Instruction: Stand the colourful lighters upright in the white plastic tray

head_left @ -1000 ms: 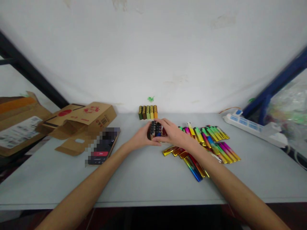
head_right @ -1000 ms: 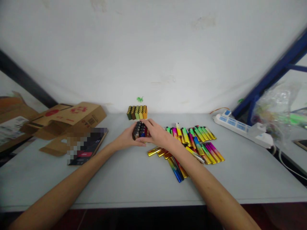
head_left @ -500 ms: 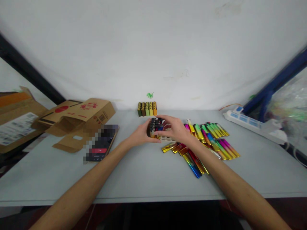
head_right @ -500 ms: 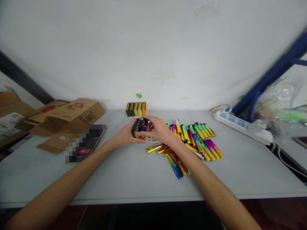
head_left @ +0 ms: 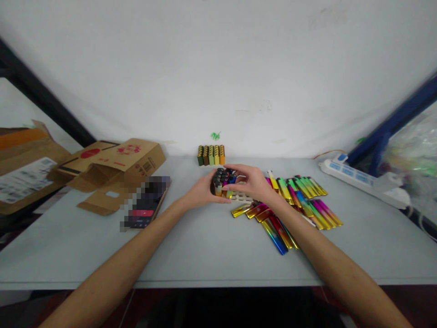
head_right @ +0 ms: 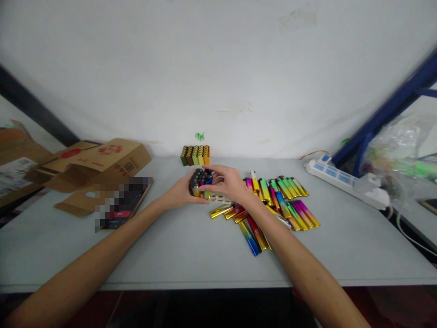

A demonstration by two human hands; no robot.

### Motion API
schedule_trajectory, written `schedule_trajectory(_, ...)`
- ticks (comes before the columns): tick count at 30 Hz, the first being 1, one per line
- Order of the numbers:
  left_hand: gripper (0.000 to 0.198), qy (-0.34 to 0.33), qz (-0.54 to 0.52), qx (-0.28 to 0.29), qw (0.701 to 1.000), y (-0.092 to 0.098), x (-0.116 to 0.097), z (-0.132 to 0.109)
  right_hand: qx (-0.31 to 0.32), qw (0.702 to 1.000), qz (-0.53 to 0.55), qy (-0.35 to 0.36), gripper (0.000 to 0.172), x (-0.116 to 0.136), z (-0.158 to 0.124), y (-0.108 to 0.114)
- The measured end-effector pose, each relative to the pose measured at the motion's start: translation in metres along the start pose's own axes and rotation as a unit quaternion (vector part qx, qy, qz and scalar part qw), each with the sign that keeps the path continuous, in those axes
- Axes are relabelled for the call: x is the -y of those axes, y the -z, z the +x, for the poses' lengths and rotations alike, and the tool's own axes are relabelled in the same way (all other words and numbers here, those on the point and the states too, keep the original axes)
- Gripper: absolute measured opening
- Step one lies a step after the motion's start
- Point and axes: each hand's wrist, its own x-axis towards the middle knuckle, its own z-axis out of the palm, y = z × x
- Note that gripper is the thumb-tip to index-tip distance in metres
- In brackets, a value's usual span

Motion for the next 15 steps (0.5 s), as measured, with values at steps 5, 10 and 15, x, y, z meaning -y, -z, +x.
schedule_trajectory(5,0.1,-0.01,-0.003,-0.002,1.0,-0.001,0.0,0.0,-0.01,0.999,0.018,0.037,0.061,-0.004,0.003,-0.002)
schedule_trajectory(10,0.098,0.0,0.0,-0.003,1.0,-0.001,-0.002,0.001,-0.088,0.995,0.002,0.054,0.052,-0.01,0.001,-0.013)
schedule_trajectory(15,0.097,0.001,0.012,-0.005,1.0,-0.001,-0.002,0.001,-0.122,0.991,0.051,-0.004,0.033,-0.009,0.002,-0.021)
